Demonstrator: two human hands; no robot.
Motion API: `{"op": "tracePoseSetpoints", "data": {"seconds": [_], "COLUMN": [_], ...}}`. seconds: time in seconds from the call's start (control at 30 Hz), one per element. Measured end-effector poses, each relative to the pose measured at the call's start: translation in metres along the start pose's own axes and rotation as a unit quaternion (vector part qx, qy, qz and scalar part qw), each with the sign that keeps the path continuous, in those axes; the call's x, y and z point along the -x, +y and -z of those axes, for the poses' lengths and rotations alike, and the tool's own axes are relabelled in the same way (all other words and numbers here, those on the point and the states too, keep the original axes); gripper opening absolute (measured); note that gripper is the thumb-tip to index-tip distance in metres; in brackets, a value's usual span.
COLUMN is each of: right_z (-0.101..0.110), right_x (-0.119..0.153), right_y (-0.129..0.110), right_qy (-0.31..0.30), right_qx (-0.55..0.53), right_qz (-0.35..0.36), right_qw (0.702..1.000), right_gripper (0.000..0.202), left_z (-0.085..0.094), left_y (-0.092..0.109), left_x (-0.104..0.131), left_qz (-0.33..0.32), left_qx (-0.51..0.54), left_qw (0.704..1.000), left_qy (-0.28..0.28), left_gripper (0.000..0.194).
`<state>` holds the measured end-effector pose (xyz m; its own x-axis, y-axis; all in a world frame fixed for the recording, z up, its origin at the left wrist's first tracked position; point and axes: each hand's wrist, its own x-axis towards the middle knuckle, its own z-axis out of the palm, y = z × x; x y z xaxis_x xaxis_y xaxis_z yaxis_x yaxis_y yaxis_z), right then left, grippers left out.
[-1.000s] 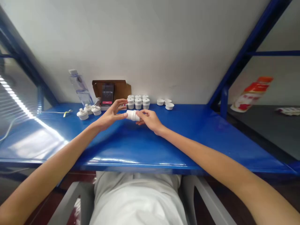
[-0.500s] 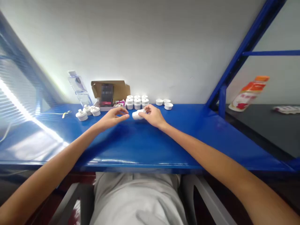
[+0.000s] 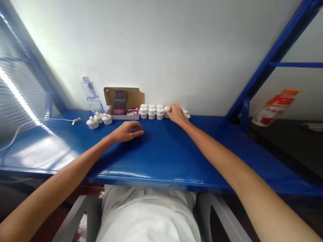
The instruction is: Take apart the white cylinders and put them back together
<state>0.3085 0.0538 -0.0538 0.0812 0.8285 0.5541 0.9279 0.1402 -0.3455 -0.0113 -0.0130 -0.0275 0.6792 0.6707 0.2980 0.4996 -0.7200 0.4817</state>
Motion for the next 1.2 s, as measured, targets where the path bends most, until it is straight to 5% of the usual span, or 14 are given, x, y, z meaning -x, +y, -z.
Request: {"op": "tracePoseSetpoints", "data": {"seconds": [0.13, 0.3, 0.43, 0.57, 0.7, 0.77, 0.87, 1.0, 1.2], "right_z": [0.001, 0.012, 0.022, 0.037, 0.053, 0.055, 0.051, 0.044, 0.043], "right_x": [-0.017, -0.006, 0.017, 0.047, 0.069, 0.072, 0.068, 0.065, 0.080], "right_y": [0.001, 0.001, -0.003, -0.019, -0.039, -0.042, -0.035, -0.024, -0.046], "right_qy": [-0.052, -0.108, -0.178, -0.221, -0.297, -0.296, -0.225, -0.131, -0.167], "right_qx": [0.042, 0.133, 0.080, -0.171, -0.388, -0.404, -0.331, -0.239, -0.203], "right_qz": [0.019, -0.004, 0.037, 0.055, -0.067, -0.109, -0.107, -0.020, 0.119], "right_qw": [0.998, 0.985, 0.980, 0.959, 0.870, 0.859, 0.910, 0.962, 0.957], "right_gripper": [0.012, 0.028, 0.035, 0.032, 0.040, 0.038, 0.026, 0.025, 0.033], "left_z": [0.020, 0.052, 0.067, 0.074, 0.075, 0.073, 0.068, 0.051, 0.020], "left_y": [-0.004, -0.013, -0.030, -0.046, -0.050, -0.044, -0.028, -0.008, -0.011], "left_x": [0.001, 0.009, 0.018, 0.020, 0.017, 0.015, 0.014, 0.012, 0.003], "left_qz": [0.010, 0.159, 0.260, 0.307, 0.263, 0.226, 0.146, 0.052, 0.076], "left_qx": [-0.102, -0.256, -0.317, -0.304, -0.268, -0.202, -0.033, 0.157, 0.085], "left_qw": [0.992, 0.934, 0.899, 0.896, 0.920, 0.947, 0.986, 0.986, 0.992], "left_qy": [0.070, 0.192, 0.154, 0.103, 0.109, 0.108, 0.069, -0.019, 0.058], "left_gripper": [0.030, 0.036, 0.050, 0.048, 0.038, 0.034, 0.038, 0.053, 0.059]}}
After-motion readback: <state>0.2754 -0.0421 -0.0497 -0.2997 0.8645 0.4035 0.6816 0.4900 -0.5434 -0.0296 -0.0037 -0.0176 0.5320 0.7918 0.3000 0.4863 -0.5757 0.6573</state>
